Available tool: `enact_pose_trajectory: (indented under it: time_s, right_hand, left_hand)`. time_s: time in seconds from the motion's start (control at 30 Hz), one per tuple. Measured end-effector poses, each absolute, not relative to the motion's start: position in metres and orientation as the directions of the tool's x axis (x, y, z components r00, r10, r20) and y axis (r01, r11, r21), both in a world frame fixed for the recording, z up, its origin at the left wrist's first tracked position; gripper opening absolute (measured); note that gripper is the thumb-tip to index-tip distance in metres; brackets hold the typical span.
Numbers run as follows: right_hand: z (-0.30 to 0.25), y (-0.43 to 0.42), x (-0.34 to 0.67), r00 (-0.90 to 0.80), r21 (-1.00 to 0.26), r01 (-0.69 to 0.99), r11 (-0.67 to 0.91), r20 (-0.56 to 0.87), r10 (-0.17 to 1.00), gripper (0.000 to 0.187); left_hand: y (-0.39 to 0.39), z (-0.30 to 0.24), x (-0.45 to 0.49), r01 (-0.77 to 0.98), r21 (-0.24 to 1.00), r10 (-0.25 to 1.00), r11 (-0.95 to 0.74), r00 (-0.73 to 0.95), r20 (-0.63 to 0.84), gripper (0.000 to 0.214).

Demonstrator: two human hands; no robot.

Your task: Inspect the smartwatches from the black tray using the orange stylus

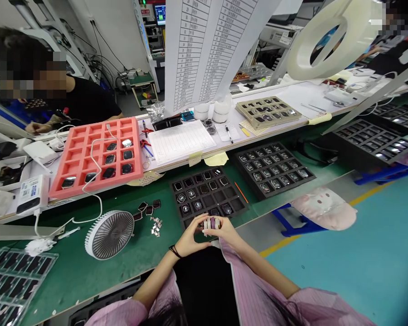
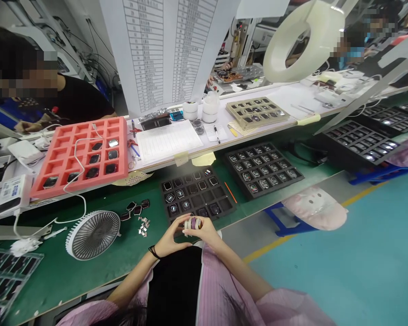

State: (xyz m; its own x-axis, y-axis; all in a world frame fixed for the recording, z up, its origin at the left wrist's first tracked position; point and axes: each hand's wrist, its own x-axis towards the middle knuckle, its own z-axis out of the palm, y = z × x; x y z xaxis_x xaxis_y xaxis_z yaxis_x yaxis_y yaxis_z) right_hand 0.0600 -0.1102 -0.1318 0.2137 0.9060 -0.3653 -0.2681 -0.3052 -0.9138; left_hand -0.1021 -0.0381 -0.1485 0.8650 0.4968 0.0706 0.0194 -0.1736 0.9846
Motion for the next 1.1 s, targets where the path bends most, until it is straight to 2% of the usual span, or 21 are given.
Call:
enact_pose_trajectory:
  time_s: [0.13, 0.23, 0.43, 0.6, 0.73, 0.9, 1.1]
  right_hand:
    - [-0.13, -0.111, 0.058, 0.166, -0.831, -0.435, -0.347, -0.453, 0.876, 0.029]
    - [-0.129, -0.111, 0.057, 0.127, -0.788, -0.493, -0.369, -0.485, 0.865, 0.028]
    - [-0.131, -0.112, 0.055, 0.053, -0.714, -0.575, -0.399, -0.52, 0.853, 0.033]
    - [-0.133, -0.114, 0.065, 0.032, -0.665, -0.621, -0.414, -0.55, 0.835, 0.035]
    - [-0.129, -0.115, 0.075, 0.045, -0.625, -0.673, -0.396, -0.57, 0.821, 0.032]
    - [-0.127, -0.113, 0.073, 0.068, -0.641, -0.667, -0.38, -0.559, 0.826, 0.028]
    - [-0.128, -0.111, 0.069, 0.085, -0.666, -0.643, -0.378, -0.553, 0.829, 0.03]
  left_hand:
    - [-0.036, -0.145, -0.099, 0.031, 0.937, 0.486, -0.348, 0.861, 0.152, 0.066]
    - [-0.033, -0.142, -0.097, 0.049, 0.893, 0.474, -0.448, 0.86, 0.191, 0.058]
    - [-0.031, -0.136, -0.094, 0.117, 0.902, 0.516, -0.416, 0.847, 0.128, 0.054]
    - [-0.027, -0.13, -0.101, 0.143, 0.976, 0.647, -0.163, 0.763, -0.004, 0.051]
    - [-0.025, -0.133, -0.107, 0.072, 0.984, 0.737, 0.161, 0.655, -0.168, 0.059]
    - [-0.036, -0.136, -0.103, -0.054, 0.812, 0.661, 0.581, 0.615, -0.431, 0.047]
    - [-0.047, -0.144, -0.098, -0.129, 0.531, 0.482, 0.838, 0.634, -0.605, 0.03]
